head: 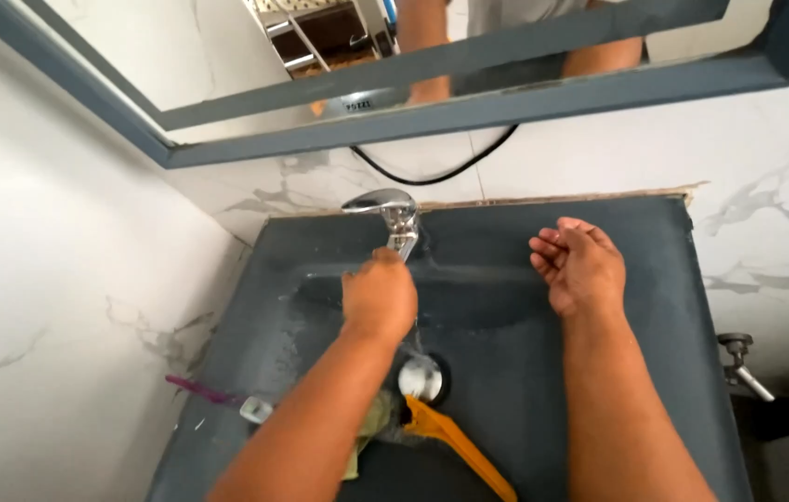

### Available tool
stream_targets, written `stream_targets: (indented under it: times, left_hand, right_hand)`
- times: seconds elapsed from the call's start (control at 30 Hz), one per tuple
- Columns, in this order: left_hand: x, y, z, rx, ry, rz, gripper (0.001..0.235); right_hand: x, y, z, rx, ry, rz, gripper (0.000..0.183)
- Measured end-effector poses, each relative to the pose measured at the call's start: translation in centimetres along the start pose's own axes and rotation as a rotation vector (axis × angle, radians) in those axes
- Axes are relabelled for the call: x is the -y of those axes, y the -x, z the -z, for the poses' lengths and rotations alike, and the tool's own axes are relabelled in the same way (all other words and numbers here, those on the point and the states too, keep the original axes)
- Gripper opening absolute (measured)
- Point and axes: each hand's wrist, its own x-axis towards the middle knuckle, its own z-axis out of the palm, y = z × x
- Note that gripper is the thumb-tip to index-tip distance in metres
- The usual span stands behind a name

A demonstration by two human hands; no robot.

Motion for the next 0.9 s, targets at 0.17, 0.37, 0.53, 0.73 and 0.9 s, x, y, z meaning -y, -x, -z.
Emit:
stream_targets:
  times: [0.17, 0.37, 0.53, 0.73, 0.9]
  left_hand:
    - [2.0, 0.2, 1.4, 0.037, 0.054, -0.073, 0.058]
    - [5.2, 3.0, 4.9, 0.210, 0.121, -0.211, 0.065]
    - [4.9, 6.2, 6.0, 0.231, 0.071, -0.050, 0.037]
    - [3.2, 6.9, 2.0, 0.033, 0.217, 0.038, 0.021]
    - [2.0, 6.9, -1.7, -0.264, 0.522, 0.128, 0.025]
  right_hand:
    - [-0.7, -1.2, 0.8, 0.016, -0.022, -0.001, 0.012]
    - [0.0, -0.7, 0.8, 0.021, -0.076, -0.038, 0.009]
    - [0.2, -0.2, 0.6, 0.027, -0.084, -0.038, 0.008]
    - [0.7, 0.7, 0.4, 0.010, -0.060, -0.041, 0.008]
    - [0.9, 0.6, 0.4, 0.010, -0.057, -0.044, 0.010]
